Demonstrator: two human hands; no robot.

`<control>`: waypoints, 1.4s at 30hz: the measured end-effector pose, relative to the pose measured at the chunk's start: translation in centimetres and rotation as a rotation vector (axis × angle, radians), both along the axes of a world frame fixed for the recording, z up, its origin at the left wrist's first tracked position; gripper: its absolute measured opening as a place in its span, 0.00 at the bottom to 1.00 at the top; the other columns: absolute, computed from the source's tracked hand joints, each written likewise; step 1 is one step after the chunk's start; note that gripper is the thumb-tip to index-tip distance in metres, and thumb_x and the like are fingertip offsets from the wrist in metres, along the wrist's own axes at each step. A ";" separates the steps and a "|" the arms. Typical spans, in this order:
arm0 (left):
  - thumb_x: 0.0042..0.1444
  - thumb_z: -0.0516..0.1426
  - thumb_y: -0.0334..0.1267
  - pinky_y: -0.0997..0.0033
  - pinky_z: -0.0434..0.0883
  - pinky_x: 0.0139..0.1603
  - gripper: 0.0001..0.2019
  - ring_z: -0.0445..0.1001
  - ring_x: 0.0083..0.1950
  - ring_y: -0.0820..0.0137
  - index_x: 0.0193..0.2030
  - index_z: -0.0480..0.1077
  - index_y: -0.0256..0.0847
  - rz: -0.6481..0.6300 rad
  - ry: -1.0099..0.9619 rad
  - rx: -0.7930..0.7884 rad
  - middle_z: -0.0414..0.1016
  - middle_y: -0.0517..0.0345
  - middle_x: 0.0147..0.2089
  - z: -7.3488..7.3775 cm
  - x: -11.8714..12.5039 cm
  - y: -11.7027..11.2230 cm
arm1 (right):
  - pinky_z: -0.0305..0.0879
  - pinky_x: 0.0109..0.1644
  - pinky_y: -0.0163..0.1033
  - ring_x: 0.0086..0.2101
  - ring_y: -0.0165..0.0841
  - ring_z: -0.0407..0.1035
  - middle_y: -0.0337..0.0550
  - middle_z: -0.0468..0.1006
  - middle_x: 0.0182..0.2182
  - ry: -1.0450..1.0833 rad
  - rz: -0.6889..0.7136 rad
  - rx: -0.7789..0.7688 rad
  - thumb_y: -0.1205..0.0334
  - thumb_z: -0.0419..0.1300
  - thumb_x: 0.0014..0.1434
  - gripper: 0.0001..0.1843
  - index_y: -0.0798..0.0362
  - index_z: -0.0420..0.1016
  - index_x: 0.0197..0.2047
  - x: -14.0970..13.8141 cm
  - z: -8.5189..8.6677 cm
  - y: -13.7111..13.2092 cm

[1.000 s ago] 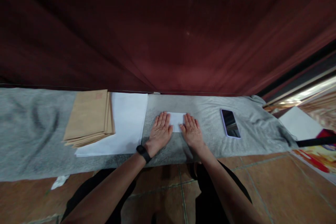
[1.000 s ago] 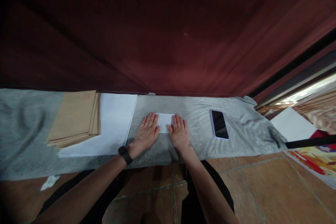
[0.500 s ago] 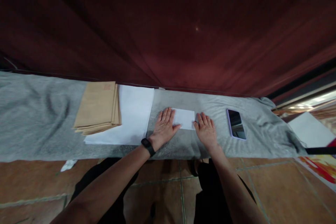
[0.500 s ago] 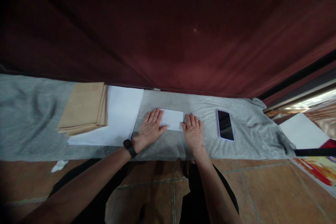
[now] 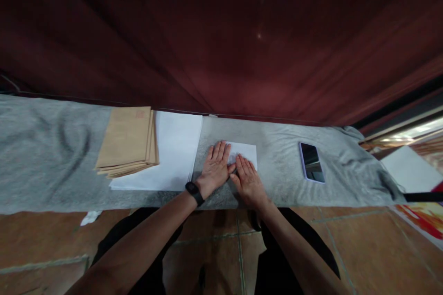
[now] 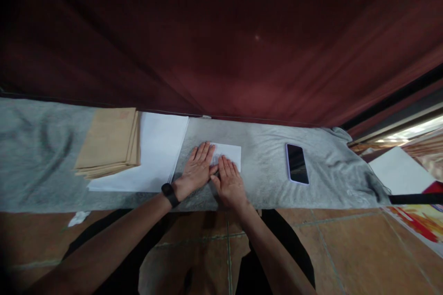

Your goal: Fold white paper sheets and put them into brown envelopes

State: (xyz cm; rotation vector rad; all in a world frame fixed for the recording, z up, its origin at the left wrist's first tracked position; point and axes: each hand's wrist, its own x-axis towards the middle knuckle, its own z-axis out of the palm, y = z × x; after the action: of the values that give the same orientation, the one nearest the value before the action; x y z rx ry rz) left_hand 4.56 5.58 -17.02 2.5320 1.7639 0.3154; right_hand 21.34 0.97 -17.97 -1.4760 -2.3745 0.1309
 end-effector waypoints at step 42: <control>0.69 0.40 0.36 0.52 0.49 0.75 0.28 0.46 0.77 0.59 0.73 0.52 0.26 -0.083 -0.042 0.055 0.52 0.39 0.75 -0.6 2.0 0.8 | 0.43 0.73 0.51 0.71 0.41 0.48 0.55 0.55 0.71 -0.014 -0.194 -0.078 0.51 0.38 0.75 0.32 0.63 0.55 0.72 -0.2 0.3 4.6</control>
State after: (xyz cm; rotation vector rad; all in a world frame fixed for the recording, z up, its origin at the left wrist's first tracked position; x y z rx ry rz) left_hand 6.53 6.42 -17.61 2.6071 1.6524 0.4150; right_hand 21.11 5.57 -17.67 -1.7390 -2.2444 0.1680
